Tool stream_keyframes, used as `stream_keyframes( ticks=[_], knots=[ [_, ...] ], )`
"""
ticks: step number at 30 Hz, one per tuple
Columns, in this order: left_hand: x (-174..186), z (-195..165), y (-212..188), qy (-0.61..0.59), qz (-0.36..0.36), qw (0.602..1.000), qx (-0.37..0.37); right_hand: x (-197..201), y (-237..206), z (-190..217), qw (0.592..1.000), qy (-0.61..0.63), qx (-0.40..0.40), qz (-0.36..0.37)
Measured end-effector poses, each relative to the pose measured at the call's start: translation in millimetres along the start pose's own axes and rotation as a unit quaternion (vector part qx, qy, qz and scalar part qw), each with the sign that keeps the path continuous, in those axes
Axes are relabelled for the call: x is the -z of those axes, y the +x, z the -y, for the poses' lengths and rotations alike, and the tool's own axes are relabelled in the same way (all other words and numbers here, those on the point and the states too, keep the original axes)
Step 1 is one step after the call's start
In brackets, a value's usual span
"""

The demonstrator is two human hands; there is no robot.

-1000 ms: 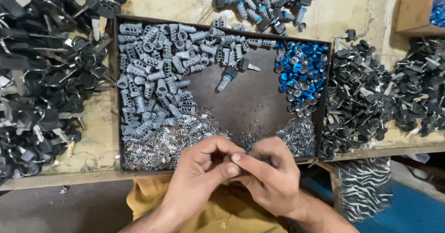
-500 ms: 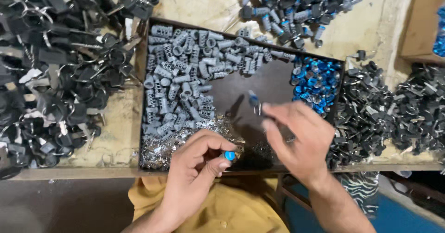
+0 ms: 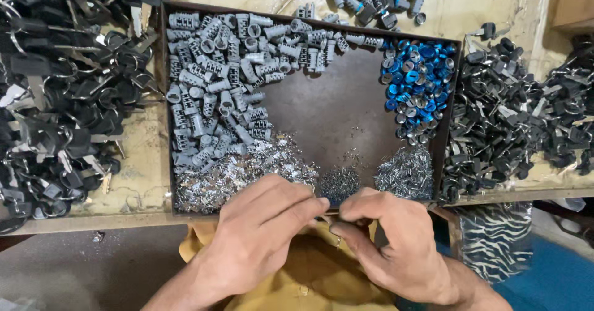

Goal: The person sits at a workbench with a tray of small lock components, including gray plastic lock bodies, blue caps, and small metal pins. They pick up a small metal part, work it between the fingers of both hands, and place it with the appropriate pile, repeating this one part at a time and occasionally reaching into surrounding piles of black lock parts.

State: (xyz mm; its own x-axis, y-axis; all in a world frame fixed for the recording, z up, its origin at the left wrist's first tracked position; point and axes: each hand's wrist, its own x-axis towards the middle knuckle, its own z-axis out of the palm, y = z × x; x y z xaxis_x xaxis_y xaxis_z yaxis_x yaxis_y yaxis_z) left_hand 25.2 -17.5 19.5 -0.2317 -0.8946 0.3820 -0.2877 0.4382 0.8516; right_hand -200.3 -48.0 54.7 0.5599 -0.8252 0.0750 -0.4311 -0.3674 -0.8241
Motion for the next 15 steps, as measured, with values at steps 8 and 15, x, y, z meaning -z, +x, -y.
stream_keyframes(
  ticks=[8, 15],
  knots=[
    [-19.5, -11.5, -5.2, -0.050, -0.064, 0.989, 0.124, 6.8, 11.7, -16.0, 0.992, 0.077, -0.053, 0.086],
    [-24.8, 1.1, -16.0, -0.143, -0.119, 0.962, 0.199, -24.5, 5.3, -10.0, 0.918, 0.353, -0.169, 0.068]
  ],
)
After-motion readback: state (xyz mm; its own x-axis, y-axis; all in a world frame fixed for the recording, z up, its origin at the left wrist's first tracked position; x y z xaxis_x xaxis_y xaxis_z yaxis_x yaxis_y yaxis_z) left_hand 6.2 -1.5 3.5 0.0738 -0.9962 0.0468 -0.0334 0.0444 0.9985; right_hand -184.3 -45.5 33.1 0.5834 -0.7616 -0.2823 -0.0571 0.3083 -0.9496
